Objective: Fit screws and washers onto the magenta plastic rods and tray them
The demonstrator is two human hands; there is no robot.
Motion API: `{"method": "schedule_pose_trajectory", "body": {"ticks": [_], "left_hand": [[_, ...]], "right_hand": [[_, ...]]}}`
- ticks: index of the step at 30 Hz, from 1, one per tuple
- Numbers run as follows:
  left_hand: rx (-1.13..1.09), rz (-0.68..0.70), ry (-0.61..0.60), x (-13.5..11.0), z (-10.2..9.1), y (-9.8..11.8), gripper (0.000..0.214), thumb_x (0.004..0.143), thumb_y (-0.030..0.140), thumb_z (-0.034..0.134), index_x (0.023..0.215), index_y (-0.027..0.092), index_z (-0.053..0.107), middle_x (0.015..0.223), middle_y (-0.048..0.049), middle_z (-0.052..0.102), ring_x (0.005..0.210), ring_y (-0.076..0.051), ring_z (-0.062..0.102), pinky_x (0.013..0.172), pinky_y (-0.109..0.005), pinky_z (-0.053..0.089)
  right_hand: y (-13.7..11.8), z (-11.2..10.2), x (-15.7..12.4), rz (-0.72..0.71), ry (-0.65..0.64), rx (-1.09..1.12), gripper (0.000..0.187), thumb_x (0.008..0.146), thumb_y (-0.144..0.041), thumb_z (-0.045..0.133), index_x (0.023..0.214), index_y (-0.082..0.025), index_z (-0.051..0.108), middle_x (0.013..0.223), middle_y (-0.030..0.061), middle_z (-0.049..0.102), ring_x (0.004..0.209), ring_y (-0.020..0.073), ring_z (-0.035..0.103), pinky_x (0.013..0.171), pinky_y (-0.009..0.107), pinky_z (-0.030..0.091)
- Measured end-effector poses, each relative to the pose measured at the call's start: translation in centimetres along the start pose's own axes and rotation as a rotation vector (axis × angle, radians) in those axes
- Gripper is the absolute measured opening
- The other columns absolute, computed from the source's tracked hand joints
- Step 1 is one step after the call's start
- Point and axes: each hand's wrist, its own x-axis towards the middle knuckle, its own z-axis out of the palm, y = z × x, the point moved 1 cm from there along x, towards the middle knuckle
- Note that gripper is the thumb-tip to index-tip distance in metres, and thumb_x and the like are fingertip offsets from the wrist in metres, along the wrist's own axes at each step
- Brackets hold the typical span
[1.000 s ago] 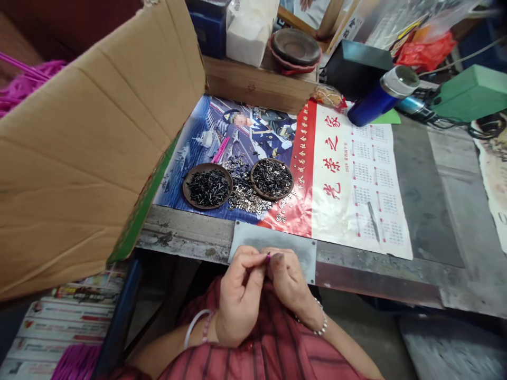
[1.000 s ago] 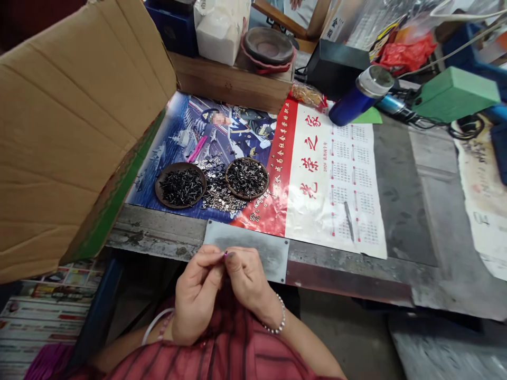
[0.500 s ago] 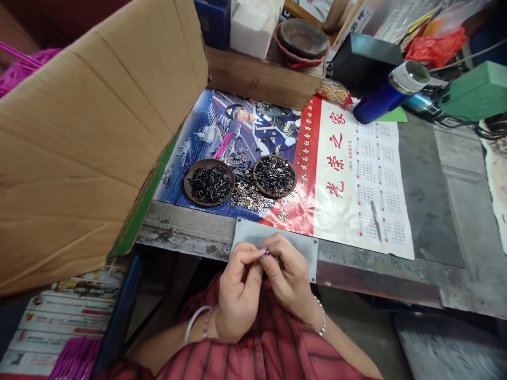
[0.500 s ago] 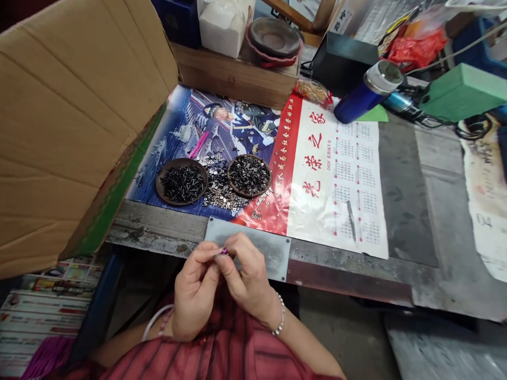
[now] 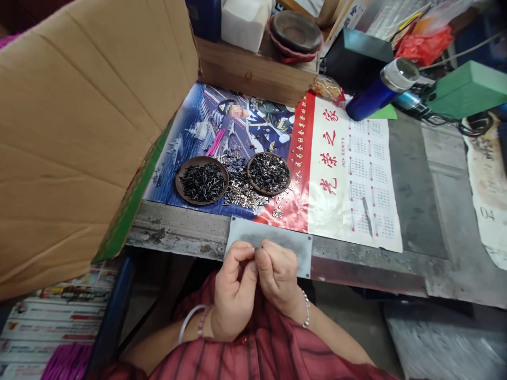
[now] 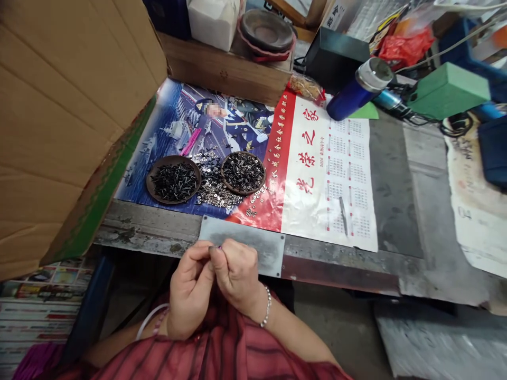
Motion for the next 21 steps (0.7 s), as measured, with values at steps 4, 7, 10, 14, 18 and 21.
{"method": "schedule_pose_trajectory", "body": {"ticks": [4,7,10,14,18,21], "left_hand": [[-0.017,0.011,-0.012,0.13,0.20,0.24,0.014,0.099,0.012,0.056,0.104,0.022,0.064,0.095,-0.0005,0.062,0.089,-0.011,0.064,0.082,-0.017,0.053],[-0.021,0.017,-0.024,0.11,0.28,0.36,0.015,0.099,0.012,0.055,0.102,0.022,0.066,0.094,-0.0009,0.061,0.087,-0.011,0.064,0.081,-0.018,0.053],[-0.020,0.008,-0.030,-0.05,0.15,0.22,0.018,0.099,0.010,0.055,0.104,0.021,0.067,0.099,-0.0024,0.062,0.091,-0.012,0.065,0.083,-0.019,0.054],[-0.025,0.008,-0.040,-0.12,-0.09,0.00,0.021,0.098,0.008,0.055,0.110,0.023,0.066,0.102,-0.0025,0.061,0.091,-0.012,0.065,0.081,-0.019,0.053],[0.001,0.034,-0.027,0.02,-0.20,0.10,0.022,0.098,0.008,0.055,0.111,0.023,0.065,0.100,-0.0020,0.062,0.095,-0.012,0.064,0.087,-0.019,0.053],[-0.002,0.041,-0.033,0.00,-0.29,0.16,0.022,0.099,0.008,0.055,0.112,0.023,0.065,0.101,-0.0016,0.062,0.095,-0.011,0.064,0.087,-0.018,0.053]], "right_hand": [[0.06,-0.38,0.30,-0.046,0.130,0.018,0.039,0.108,-0.038,0.041,0.074,-0.021,0.049,0.069,0.0012,0.051,0.064,0.0155,0.050,0.057,0.028,0.037],[-0.02,-0.68,0.62,-0.067,0.171,0.007,0.043,0.108,-0.035,0.043,0.067,-0.021,0.046,0.062,-0.0007,0.046,0.058,0.0142,0.044,0.054,0.029,0.032],[0.27,-0.63,0.93,0.175,-0.010,0.265,0.056,0.109,-0.043,0.039,0.057,-0.022,0.035,0.052,-0.0046,0.033,0.047,0.0108,0.031,0.046,0.028,0.025],[0.76,-0.46,0.80,0.349,-0.189,0.575,0.064,0.107,-0.060,0.024,0.057,-0.022,0.035,0.050,-0.0037,0.036,0.044,0.0112,0.034,0.043,0.027,0.027],[0.63,-0.65,0.38,0.052,-0.033,0.351,0.047,0.107,-0.047,0.040,0.071,-0.021,0.051,0.067,0.0005,0.048,0.061,0.0153,0.046,0.055,0.029,0.035],[0.38,-0.59,0.29,0.016,-0.034,0.374,0.028,0.106,-0.031,0.048,0.080,-0.021,0.054,0.075,0.0010,0.052,0.068,0.0158,0.050,0.060,0.029,0.039]]}}
